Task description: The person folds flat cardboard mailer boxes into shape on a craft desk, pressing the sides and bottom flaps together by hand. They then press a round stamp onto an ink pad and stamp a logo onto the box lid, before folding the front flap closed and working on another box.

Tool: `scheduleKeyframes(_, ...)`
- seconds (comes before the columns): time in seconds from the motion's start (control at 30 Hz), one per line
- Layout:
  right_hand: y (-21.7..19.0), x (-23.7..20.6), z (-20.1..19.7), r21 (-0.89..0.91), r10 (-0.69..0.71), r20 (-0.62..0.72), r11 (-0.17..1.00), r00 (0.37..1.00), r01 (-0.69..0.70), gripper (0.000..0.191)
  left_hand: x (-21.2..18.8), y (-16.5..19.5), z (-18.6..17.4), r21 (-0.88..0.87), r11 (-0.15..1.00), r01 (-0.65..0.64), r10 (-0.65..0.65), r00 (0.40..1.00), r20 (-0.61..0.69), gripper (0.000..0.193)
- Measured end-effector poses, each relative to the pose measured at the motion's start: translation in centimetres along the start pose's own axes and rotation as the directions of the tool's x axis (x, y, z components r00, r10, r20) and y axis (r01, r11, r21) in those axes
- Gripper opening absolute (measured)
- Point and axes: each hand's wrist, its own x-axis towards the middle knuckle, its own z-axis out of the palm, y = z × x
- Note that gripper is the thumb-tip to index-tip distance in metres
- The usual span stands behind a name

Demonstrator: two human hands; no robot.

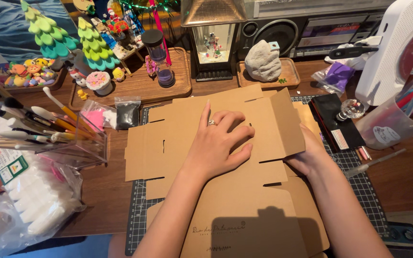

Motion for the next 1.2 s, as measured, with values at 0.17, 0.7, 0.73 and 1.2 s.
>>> scheduleKeyframes(0.17, 0.4, 0.4, -0.4, 0.074, 0.018, 0.047, 0.997, 0.999, -0.021, 0.044, -0.1, 0.1, -0.1, -0.033, 0.999, 0.026, -0.026, 1.000, 0.006, 0.021)
scheduleKeyframes(0.7, -0.1, -0.3, 0.0, 0.048, -0.018, 0.025, 0.999, 1.000, 0.016, 0.039, -0.1, 0.0, -0.3, -0.145, 0.983, 0.115, -0.119, 0.993, -0.018, 0.039)
scheduleKeyframes(0.73, -0.2, -0.3, 0.1, 0.028, -0.012, -0.010, 1.000, 1.000, 0.012, 0.038, -0.1, 0.0, -0.3, -0.143, 0.984, 0.111, -0.115, 0.993, -0.022, 0.039)
scheduleKeyframes(1.2, -2.9, -1.0, -1.2, 0.012, -0.173, -0.066, 0.985, 0.983, 0.174, 0.029, -0.7, -0.7, -0.1, -0.096, 0.981, 0.170, -0.168, 0.985, 0.028, 0.036)
